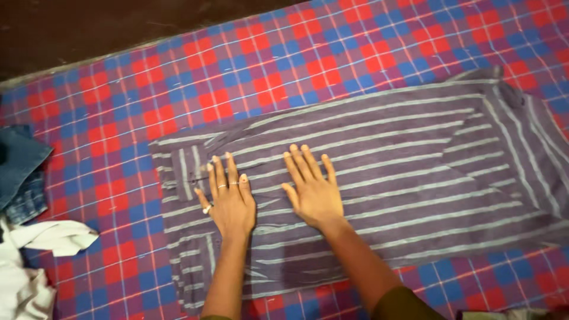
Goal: The person spreads a striped long-sleeved shirt on a flat surface, smooths it with their hands, and folds the sleeves and body into a rectangle.
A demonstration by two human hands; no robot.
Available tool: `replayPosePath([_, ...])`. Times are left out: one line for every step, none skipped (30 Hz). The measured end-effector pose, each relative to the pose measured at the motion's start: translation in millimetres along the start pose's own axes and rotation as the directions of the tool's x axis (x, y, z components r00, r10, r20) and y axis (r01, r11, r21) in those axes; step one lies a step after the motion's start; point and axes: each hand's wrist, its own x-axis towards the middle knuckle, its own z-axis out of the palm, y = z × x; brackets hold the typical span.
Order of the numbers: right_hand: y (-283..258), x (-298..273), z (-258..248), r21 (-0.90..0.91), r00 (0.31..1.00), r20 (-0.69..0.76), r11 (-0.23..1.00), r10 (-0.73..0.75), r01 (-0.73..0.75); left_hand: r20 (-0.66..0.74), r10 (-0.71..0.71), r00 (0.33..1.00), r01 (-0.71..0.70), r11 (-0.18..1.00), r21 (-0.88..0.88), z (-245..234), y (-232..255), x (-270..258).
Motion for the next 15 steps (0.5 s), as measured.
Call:
replayPosePath([-0.3,0.9,-1.0,0.002,1.0,-0.001,1.0,-0.012,0.012,0.002,-0.01,1.0,0.01,0.998,-0.065,-4.0,-7.8,2.1])
replayPosePath([0.1,-0.4,-1.8,-0.001,1.0,-0.009,1.0,-0.007,0.007,0.008,-0.021,1.0,0.022,0.991,-0.13,-7.0,-16.7,-0.2])
replayPosePath([0.0,-1.5,-2.0,-0.003,1.0,-0.016,1.0,-0.003,0.003,0.006,-0.033,0.999,0.033,0.991,-0.13,-10.4,-28.7,-3.0])
replayPosePath([-0.2,-1.1,-2.1,-0.003,1.0,-0.014,1.0,-0.015,0.015,-0.101,-0.054,0.993,0.056,0.998,0.013,-14.8,-43.9,-4.3])
replayPosePath([-0.6,-0.4,-2.0,-0.01,1.0,-0.014,1.0,-0.012,0.012,-0.207,-0.059,0.976,0.092,0.984,0.154,-19.2,-59.8,-6.3])
replayPosePath([-1.0,0.5,-1.6,-0.019,1.0,-0.017,1.0,-0.007,0.007,-0.212,-0.068,0.975,0.102,0.983,0.151,-24.2,-75.5,-10.1])
replayPosePath([-1.7,1.5,-0.8,-0.021,1.0,-0.016,1.0,-0.018,0.017,-0.28,-0.125,0.952,0.169,0.976,0.141,-29.4,-89.6,-16.1])
replayPosePath([-1.6,0.5,-0.3,-0.022,1.0,-0.021,1.0,-0.015,0.015,-0.342,-0.179,0.923,0.233,0.964,0.125,-31.0,-97.1,-22.4])
replayPosePath([-1.1,-0.4,0.2,-0.024,1.0,-0.026,1.0,-0.013,0.013,-0.341,-0.187,0.921,0.24,0.963,0.12,-31.2,-100.8,-25.6])
replayPosePath([-0.9,-0.8,0.7,-0.026,1.0,-0.022,1.0,-0.018,0.018,-0.278,-0.247,0.928,0.282,0.955,0.092,-33.0,-104.6,-26.2])
replayPosePath([-0.4,-0.8,0.8,-0.036,1.0,-0.018,0.999,-0.013,0.012,-0.212,-0.305,0.929,0.325,0.943,0.066,-33.9,-105.4,-25.9])
replayPosePath([-1.6,0.3,0.9,-0.045,1.0,-0.018,0.999,-0.009,0.008,-0.214,-0.311,0.926,0.331,0.941,0.065,-33.4,-102.3,-25.3])
replayPosePath([-3.6,-1.3,0.4,-0.045,1.0,-0.018,0.999,-0.016,0.015,-0.204,-0.344,0.917,0.358,0.933,0.035,-31.9,-96.9,-24.8])
replayPosePath([-3.2,-1.4,-1.2,-0.047,1.0,-0.016,0.999,-0.014,0.014,-0.195,-0.375,0.906,0.381,0.924,-0.003,-30.0,-91.4,-18.0])
replayPosePath([-2.2,0.9,-2.0,-0.049,1.0,-0.013,0.999,-0.013,0.012,-0.2,-0.378,0.904,0.384,0.923,-0.011,-29.0,-88.2,-7.9])
